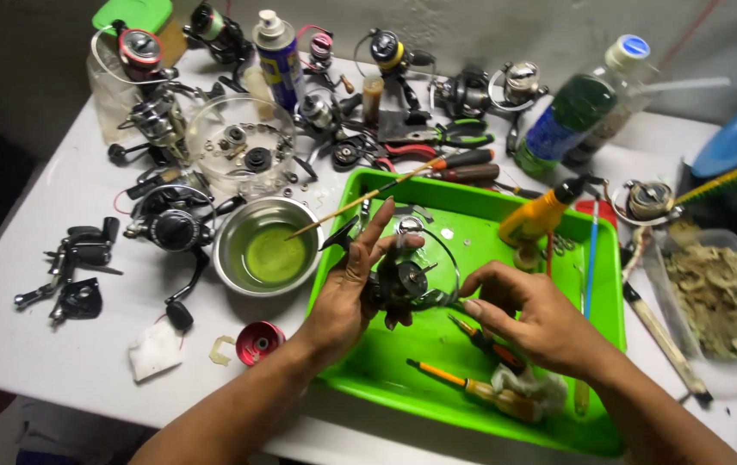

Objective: Assembling and lubricating the internal components of a fishing reel on a workbench.

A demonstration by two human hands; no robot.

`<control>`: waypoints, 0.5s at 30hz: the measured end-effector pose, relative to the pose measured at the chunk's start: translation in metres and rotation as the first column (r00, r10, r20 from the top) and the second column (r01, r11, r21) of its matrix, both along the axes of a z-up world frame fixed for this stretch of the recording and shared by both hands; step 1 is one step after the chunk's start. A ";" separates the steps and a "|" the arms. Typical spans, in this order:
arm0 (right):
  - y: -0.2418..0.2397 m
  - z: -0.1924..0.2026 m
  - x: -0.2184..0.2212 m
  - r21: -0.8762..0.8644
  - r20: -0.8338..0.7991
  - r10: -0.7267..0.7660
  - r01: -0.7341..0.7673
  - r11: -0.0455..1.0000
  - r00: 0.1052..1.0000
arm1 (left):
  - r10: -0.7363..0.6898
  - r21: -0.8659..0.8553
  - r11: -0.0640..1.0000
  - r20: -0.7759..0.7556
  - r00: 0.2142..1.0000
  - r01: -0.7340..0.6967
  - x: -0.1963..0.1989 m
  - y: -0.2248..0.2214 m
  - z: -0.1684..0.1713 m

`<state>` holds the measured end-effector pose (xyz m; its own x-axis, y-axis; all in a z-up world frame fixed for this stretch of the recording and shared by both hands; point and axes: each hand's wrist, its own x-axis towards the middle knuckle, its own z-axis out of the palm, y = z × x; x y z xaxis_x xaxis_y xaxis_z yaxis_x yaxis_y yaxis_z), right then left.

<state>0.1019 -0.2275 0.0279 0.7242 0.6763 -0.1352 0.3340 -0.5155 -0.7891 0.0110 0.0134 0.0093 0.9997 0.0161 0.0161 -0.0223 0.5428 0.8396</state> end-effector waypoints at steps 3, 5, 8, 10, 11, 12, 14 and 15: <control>-0.003 0.005 -0.017 0.054 0.057 0.011 -0.014 0.998 0.998 | -0.067 0.065 0.996 0.027 0.997 0.066 -0.003 -0.003 -0.001; -0.001 0.018 -0.034 -0.051 0.090 0.018 -0.013 0.999 0.996 | -0.106 0.154 0.983 0.065 0.992 0.095 -0.007 -0.006 0.000; -0.006 0.008 -0.055 -0.125 0.241 0.009 0.021 0.992 0.971 | -0.118 0.157 0.982 0.046 0.992 0.109 -0.011 -0.010 0.001; -0.007 -0.006 -0.060 -0.084 0.350 0.018 0.012 0.996 0.937 | -0.126 0.194 0.974 0.038 0.991 0.116 -0.011 -0.011 -0.001; -0.007 -0.013 -0.062 -0.046 0.456 0.031 -0.011 0.999 0.889 | -0.123 0.231 0.966 0.031 0.992 0.113 -0.012 -0.011 -0.002; -0.006 -0.016 -0.063 -0.047 0.453 0.021 0.000 0.999 0.891 | -0.135 0.230 0.965 0.028 0.990 0.125 -0.014 -0.012 0.002; -0.004 -0.019 -0.061 0.077 0.636 -0.027 -0.029 0.997 0.771 | -0.125 0.267 0.957 0.024 0.992 0.115 -0.017 -0.014 0.011; -0.004 -0.019 -0.061 0.079 0.638 -0.034 -0.021 0.997 0.769 | -0.133 0.269 0.955 0.026 0.991 0.121 -0.015 -0.015 0.007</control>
